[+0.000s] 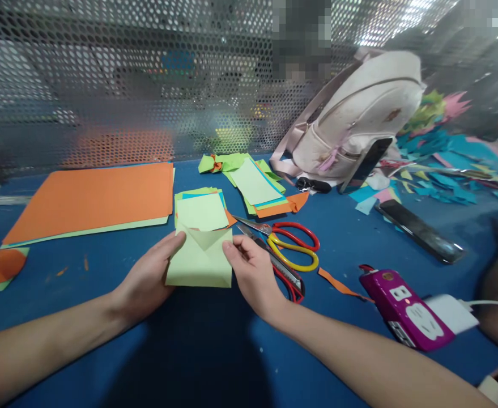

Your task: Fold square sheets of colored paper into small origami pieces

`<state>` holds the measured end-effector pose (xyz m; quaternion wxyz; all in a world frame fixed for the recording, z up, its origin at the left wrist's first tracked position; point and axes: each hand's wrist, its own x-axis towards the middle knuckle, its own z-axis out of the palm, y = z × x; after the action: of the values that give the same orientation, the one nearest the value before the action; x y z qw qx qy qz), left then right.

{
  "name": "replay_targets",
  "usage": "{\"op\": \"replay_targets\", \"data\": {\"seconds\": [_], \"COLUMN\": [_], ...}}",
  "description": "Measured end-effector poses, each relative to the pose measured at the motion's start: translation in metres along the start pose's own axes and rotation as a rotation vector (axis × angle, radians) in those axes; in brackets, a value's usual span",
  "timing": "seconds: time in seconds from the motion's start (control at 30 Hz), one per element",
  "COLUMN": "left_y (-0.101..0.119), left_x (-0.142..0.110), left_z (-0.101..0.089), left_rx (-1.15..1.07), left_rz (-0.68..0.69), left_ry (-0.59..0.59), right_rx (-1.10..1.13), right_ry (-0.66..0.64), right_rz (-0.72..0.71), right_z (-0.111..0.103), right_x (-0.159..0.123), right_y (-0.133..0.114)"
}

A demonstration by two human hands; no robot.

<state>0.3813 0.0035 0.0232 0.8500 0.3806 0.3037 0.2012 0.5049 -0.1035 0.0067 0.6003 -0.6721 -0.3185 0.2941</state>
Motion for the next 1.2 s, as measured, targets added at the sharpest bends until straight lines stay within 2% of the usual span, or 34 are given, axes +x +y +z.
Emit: {"op": "replay_targets", "data": {"seconds": [0.3, 0.5, 0.7, 1.2], "left_y": [-0.0017, -0.0015, -0.0001, 0.0007], "left_x": [-0.0038, -0.0007, -0.0025, -0.0054], "left_z": [-0.0015, -0.0021, 0.0004, 0.0009], "left_rx": [0.054, 0.037, 0.027, 0.141], "left_rz": [-0.01, -0.005, -0.021, -0.031], "left_ry": [-0.034, 0.031, 0.036, 0.053], "right_rx": [0.11, 0.001, -0.144, -0.088], "right_ry": [-0.054, -0.047, -0.01, -0.049], "right_rz": [0.051, 0.03, 0.002, 0.015], "right_z": [0.0013, 0.0012, -0.0001, -0.0004], "right_x": [-0.0007, -0.0017, -0.0022, -0.0032], "right_y": [0.0029, 0.0005, -0.0025, -0.0048]}}
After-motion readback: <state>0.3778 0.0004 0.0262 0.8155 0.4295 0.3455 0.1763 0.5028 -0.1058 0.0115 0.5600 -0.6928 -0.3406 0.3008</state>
